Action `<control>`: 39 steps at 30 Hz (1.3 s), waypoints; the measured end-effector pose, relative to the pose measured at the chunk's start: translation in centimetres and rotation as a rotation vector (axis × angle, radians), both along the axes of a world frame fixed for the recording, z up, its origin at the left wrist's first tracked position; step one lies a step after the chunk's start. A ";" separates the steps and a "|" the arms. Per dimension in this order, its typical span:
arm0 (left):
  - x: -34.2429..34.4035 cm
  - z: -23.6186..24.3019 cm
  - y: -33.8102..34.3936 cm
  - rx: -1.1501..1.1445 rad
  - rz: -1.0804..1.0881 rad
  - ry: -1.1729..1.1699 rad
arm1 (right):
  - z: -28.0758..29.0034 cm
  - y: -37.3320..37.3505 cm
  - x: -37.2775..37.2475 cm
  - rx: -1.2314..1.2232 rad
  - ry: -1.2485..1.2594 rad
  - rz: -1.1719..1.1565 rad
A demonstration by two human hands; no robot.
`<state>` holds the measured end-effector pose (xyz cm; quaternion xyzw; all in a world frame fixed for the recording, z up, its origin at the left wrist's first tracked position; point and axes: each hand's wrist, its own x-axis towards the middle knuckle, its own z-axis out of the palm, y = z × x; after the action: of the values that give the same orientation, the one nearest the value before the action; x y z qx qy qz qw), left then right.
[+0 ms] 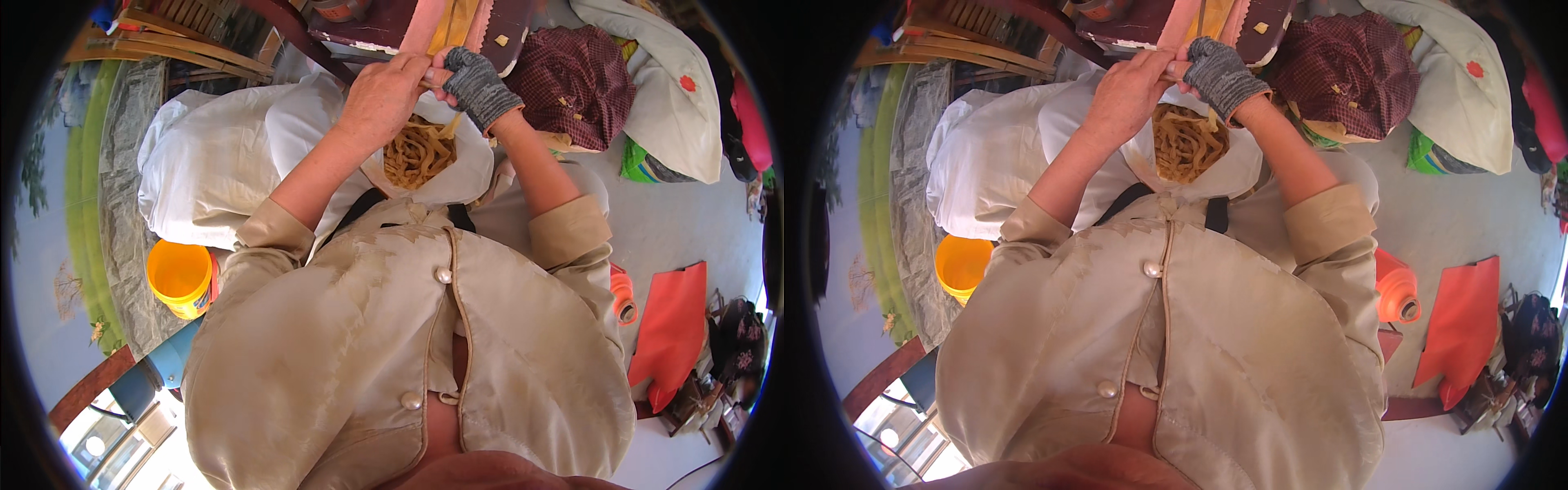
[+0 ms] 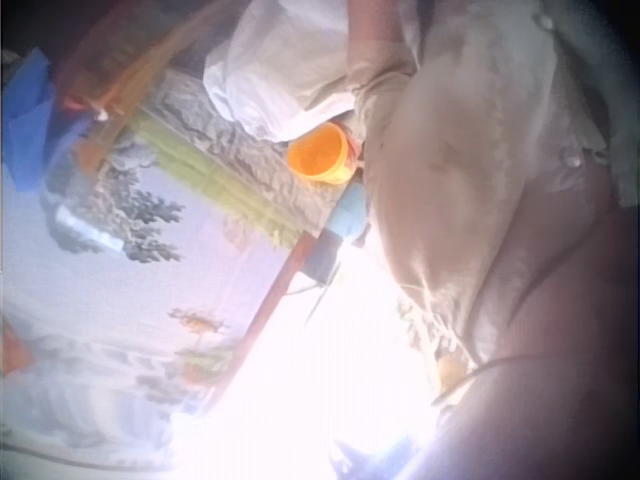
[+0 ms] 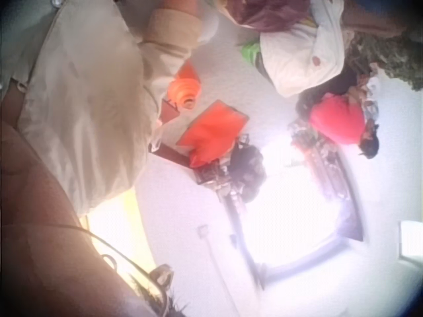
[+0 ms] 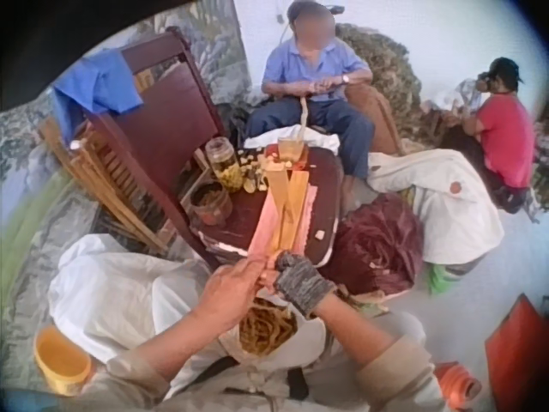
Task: The person separates and peels thin strips of plant material by hand, placing the processed pieces into a white bag between their legs.
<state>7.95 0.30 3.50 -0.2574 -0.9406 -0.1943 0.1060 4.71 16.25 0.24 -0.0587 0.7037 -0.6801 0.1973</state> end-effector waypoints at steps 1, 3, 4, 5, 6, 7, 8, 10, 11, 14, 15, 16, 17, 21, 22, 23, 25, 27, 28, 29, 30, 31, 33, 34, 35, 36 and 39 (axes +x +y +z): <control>0.0 -0.1 0.0 0.023 0.009 -0.028 | -0.1 -0.1 -0.1 -0.028 -0.044 0.025; 0.3 -0.1 -0.1 0.067 0.029 -0.092 | -0.2 -0.4 0.1 -0.090 -0.092 0.039; -0.2 -0.9 -0.7 0.015 -0.027 0.003 | -0.1 -0.5 0.3 -0.033 -0.023 0.031; -1.3 -2.3 -1.9 -0.037 -0.079 0.100 | 0.3 -0.7 0.7 0.025 0.047 0.025; -2.3 -3.4 -3.0 -0.091 -0.133 0.196 | 0.4 -0.9 0.8 0.081 0.115 0.017; -3.0 -3.7 -3.8 -0.115 -0.182 0.252 | -0.1 -1.2 0.8 0.110 0.276 0.010; -3.7 -4.2 -4.7 -0.121 -0.184 0.265 | -0.6 -1.6 0.9 0.138 0.438 -0.003; -4.9 -5.5 -6.1 -0.130 -0.187 0.288 | -0.3 -2.4 1.6 0.080 0.622 -0.061; -5.2 -5.5 -6.0 -0.124 -0.177 0.279 | 0.1 -2.4 1.9 -0.037 0.427 -0.022; -5.7 -5.6 -4.4 -0.056 -0.081 0.184 | -0.2 -1.5 0.5 0.015 0.569 -0.197; -5.4 -5.1 -3.5 -0.061 0.012 0.117 | -0.6 -0.8 -0.6 0.102 0.543 -0.243; -5.7 -4.9 -2.7 0.174 0.011 -0.032 | -0.8 0.2 -1.5 0.220 0.535 -0.266; -5.9 -4.9 -1.9 0.411 0.005 -0.186 | -0.5 1.0 -2.4 0.208 0.418 -0.263; -7.3 -3.6 -0.9 0.913 -0.040 -0.676 | -1.6 2.7 -4.8 0.547 0.591 -0.341; -7.5 -3.2 -0.6 0.963 -0.021 -0.723 | -1.9 3.0 -5.1 0.563 0.608 -0.355; -7.7 -2.8 -0.4 0.916 0.007 -0.674 | -1.7 3.1 -5.2 0.578 0.626 -0.366; -8.9 -3.5 -0.3 0.816 -0.017 -0.514 | -1.3 3.1 -5.4 0.600 0.635 -0.390; -9.7 -3.6 0.0 0.800 -0.015 -0.461 | -1.0 3.1 -5.6 0.618 0.618 -0.423; -10.0 -3.5 0.1 0.833 0.003 -0.487 | -1.1 3.0 -5.7 0.602 0.642 -0.442; -10.3 -3.4 0.3 0.865 0.019 -0.514 | -1.2 3.0 -5.9 0.585 0.667 -0.464; -10.5 -3.4 0.5 0.847 0.048 -0.528 | -1.3 3.0 -6.1 0.568 0.692 -0.485; -10.8 -3.4 0.6 0.829 0.078 -0.541 | -1.3 3.0 -6.2 0.560 0.700 -0.493; -11.3 -3.4 0.7 0.814 0.100 -0.535 | -1.1 2.8 -6.3 0.540 0.718 -0.505; -11.6 -3.6 0.8 0.819 0.090 -0.517 | -0.9 2.7 -6.4 0.580 0.706 -0.505; -12.0 -4.0 0.8 0.824 0.082 -0.501 | -0.8 2.6 -6.5 0.621 0.693 -0.504; -12.4 -4.7 0.7 0.754 0.083 -0.459 | -0.8 2.4 -6.3 0.656 0.678 -0.497; -12.9 -5.9 1.0 0.509 0.121 -0.369 | -3.9 2.1 -8.0 0.999 0.682 -0.402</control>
<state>-4.98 1.35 -2.44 -0.1267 -0.8787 -0.4603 0.0058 -3.25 18.37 -3.64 -0.0397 0.9566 -0.2366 -0.1656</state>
